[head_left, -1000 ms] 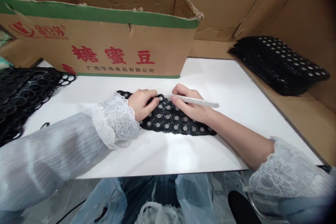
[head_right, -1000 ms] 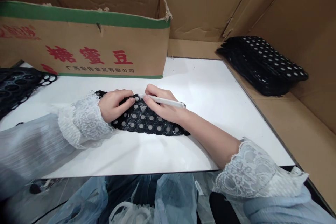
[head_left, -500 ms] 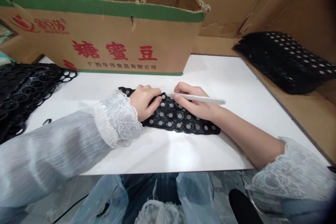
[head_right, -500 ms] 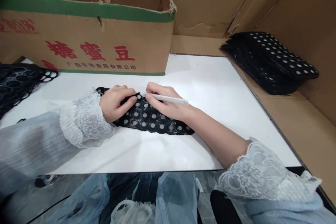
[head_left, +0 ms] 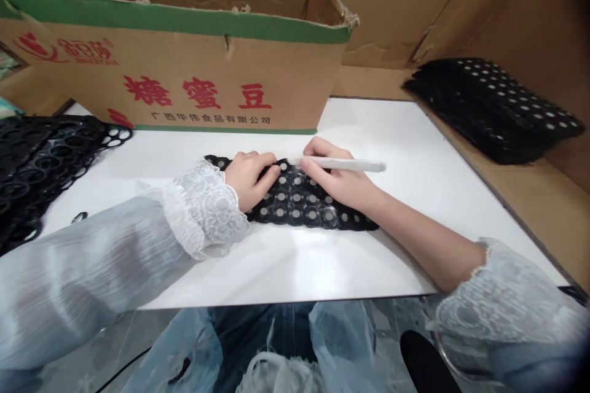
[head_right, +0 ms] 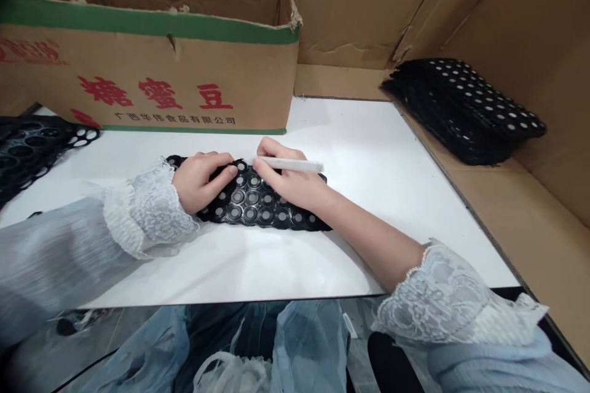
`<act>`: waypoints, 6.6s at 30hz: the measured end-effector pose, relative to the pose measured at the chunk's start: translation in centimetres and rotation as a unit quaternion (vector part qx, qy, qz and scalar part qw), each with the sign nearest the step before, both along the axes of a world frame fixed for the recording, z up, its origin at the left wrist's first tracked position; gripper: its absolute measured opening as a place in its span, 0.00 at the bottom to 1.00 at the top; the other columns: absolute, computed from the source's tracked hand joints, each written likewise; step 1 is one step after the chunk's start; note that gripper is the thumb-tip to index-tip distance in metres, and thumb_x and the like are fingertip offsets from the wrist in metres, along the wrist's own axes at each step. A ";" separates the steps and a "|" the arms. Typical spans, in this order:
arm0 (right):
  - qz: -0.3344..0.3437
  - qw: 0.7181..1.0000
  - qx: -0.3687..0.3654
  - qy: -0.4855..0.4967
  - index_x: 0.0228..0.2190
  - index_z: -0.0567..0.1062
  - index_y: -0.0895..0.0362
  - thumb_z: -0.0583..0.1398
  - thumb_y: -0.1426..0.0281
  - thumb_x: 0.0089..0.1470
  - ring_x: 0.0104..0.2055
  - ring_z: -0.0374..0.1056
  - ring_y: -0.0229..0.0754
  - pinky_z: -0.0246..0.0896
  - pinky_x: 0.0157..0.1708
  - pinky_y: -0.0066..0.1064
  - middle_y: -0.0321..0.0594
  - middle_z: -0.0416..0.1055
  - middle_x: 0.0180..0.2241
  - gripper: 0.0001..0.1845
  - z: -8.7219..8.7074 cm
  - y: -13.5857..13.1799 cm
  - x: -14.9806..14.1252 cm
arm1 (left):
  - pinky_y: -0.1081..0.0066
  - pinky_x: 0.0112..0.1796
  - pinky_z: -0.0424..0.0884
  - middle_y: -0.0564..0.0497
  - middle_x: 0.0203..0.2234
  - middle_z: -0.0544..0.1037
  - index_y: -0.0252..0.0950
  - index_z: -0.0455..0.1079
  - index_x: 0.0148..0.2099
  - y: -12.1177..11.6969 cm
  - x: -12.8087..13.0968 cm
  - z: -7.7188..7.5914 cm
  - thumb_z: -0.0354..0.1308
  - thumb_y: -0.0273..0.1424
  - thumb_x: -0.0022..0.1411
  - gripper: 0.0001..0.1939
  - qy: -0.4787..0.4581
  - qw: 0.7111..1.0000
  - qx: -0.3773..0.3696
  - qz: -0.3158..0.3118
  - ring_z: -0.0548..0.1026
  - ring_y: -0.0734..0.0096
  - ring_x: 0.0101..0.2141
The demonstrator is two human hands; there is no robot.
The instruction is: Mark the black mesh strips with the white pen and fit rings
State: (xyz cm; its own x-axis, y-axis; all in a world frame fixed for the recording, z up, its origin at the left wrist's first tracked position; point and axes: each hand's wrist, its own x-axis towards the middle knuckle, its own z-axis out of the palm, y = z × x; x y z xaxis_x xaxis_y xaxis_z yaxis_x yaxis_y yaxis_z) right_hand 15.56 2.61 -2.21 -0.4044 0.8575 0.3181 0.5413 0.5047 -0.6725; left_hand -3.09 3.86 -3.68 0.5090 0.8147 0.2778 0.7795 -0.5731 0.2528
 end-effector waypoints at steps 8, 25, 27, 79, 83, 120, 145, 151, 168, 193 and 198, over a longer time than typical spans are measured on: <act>-0.038 0.992 -0.096 0.070 0.20 0.62 0.57 0.53 0.70 0.49 0.23 0.53 0.32 0.47 0.25 0.26 0.30 0.56 0.19 0.09 0.2 -0.2 0.3 | 0.71 0.27 0.54 0.55 0.16 0.60 0.37 0.58 0.24 0.2 0.0 0.2 0.41 0.37 0.59 0.15 -0.049 0.997 -0.058 0.021 0.61 0.71 0.21; -0.081 0.993 -0.048 0.070 0.19 0.63 0.57 0.54 0.71 0.48 0.31 0.58 0.38 0.52 0.34 0.31 0.34 0.62 0.23 0.09 -0.2 -0.8 -0.8 | 0.71 0.25 0.54 0.55 0.14 0.62 0.36 0.60 0.23 0.0 0.2 0.6 0.42 0.37 0.58 0.16 -0.058 0.996 -0.063 0.033 0.60 0.73 0.19; -0.081 0.995 -0.025 0.058 0.19 0.62 0.56 0.53 0.71 0.48 0.33 0.57 0.39 0.51 0.36 0.32 0.34 0.62 0.24 0.09 -0.2 -1.0 -1.1 | 0.72 0.25 0.55 0.55 0.14 0.63 0.36 0.61 0.23 -0.1 0.1 0.6 0.42 0.36 0.58 0.15 -0.059 0.996 -0.062 0.038 0.61 0.72 0.19; -0.003 0.997 -0.029 -0.077 0.21 0.60 0.56 0.50 0.67 0.53 0.36 0.53 0.41 0.51 0.38 0.34 0.37 0.58 0.28 0.11 -0.1 -0.1 1.4 | 0.73 0.26 0.60 0.56 0.20 0.65 0.35 0.61 0.28 1.7 0.6 0.8 0.52 0.43 0.51 0.15 -0.093 0.966 -0.236 -0.059 0.64 0.73 0.24; -0.047 0.990 0.038 -0.128 0.22 0.60 0.56 0.50 0.68 0.53 0.36 0.52 0.42 0.51 0.37 0.34 0.38 0.58 0.28 0.10 -1.1 0.0 0.6 | 0.73 0.24 0.55 0.56 0.17 0.61 0.36 0.56 0.24 0.6 1.2 0.6 0.50 0.40 0.52 0.13 -0.040 0.990 -0.130 -0.025 0.60 0.74 0.21; -0.072 0.991 -0.005 -0.111 0.15 0.62 0.57 0.52 0.68 0.50 0.38 0.53 0.43 0.51 0.39 0.38 0.40 0.61 0.31 0.15 -1.3 -0.7 0.3 | 0.75 0.25 0.56 0.57 0.16 0.60 0.35 0.57 0.24 0.9 0.9 0.6 0.51 0.42 0.48 0.14 -0.081 0.981 -0.177 -0.003 0.60 0.76 0.21; -0.036 0.997 -0.054 -0.033 0.13 0.56 0.56 0.52 0.72 0.47 0.35 0.56 0.41 0.53 0.38 0.36 0.37 0.61 0.25 0.14 0.1 -0.7 1.7 | 0.70 0.34 0.63 0.51 0.30 0.69 0.35 0.59 0.40 2.2 -0.3 0.7 0.54 0.50 0.44 0.27 -0.021 0.979 -0.196 -0.057 0.67 0.67 0.31; -0.010 0.993 -0.110 -0.036 0.14 0.62 0.57 0.52 0.70 0.48 0.40 0.56 0.43 0.52 0.41 0.36 0.38 0.62 0.29 0.14 0.5 -0.7 1.8 | 0.65 0.40 0.62 0.44 0.40 0.67 0.33 0.57 0.47 2.7 -0.6 0.8 0.58 0.50 0.41 0.36 0.028 0.968 -0.228 -0.103 0.66 0.60 0.39; 0.041 0.990 -0.010 -0.137 0.14 0.60 0.58 0.53 0.69 0.49 0.41 0.51 0.44 0.49 0.42 0.39 0.40 0.57 0.31 0.15 0.6 -1.4 1.4 | 0.76 0.23 0.57 0.58 0.16 0.65 0.36 0.64 0.27 1.3 0.3 2.4 0.55 0.41 0.45 0.13 0.031 0.949 -0.298 -0.099 0.63 0.76 0.20; -0.032 0.988 0.035 -0.145 0.13 0.60 0.58 0.52 0.69 0.49 0.42 0.53 0.45 0.48 0.40 0.40 0.40 0.62 0.32 0.16 -0.4 -1.0 0.9 | 0.67 0.36 0.60 0.48 0.25 0.68 0.34 0.62 0.31 1.4 0.3 1.6 0.46 0.40 0.53 0.13 0.079 0.974 -0.170 -0.129 0.65 0.63 0.31; -0.007 0.994 0.004 -0.112 0.13 0.61 0.58 0.52 0.70 0.47 0.43 0.55 0.44 0.48 0.42 0.39 0.37 0.66 0.34 0.15 -0.3 -0.7 1.1 | 0.67 0.35 0.60 0.49 0.24 0.66 0.35 0.61 0.28 1.4 0.3 1.4 0.47 0.40 0.51 0.13 0.067 0.974 -0.181 -0.122 0.65 0.63 0.31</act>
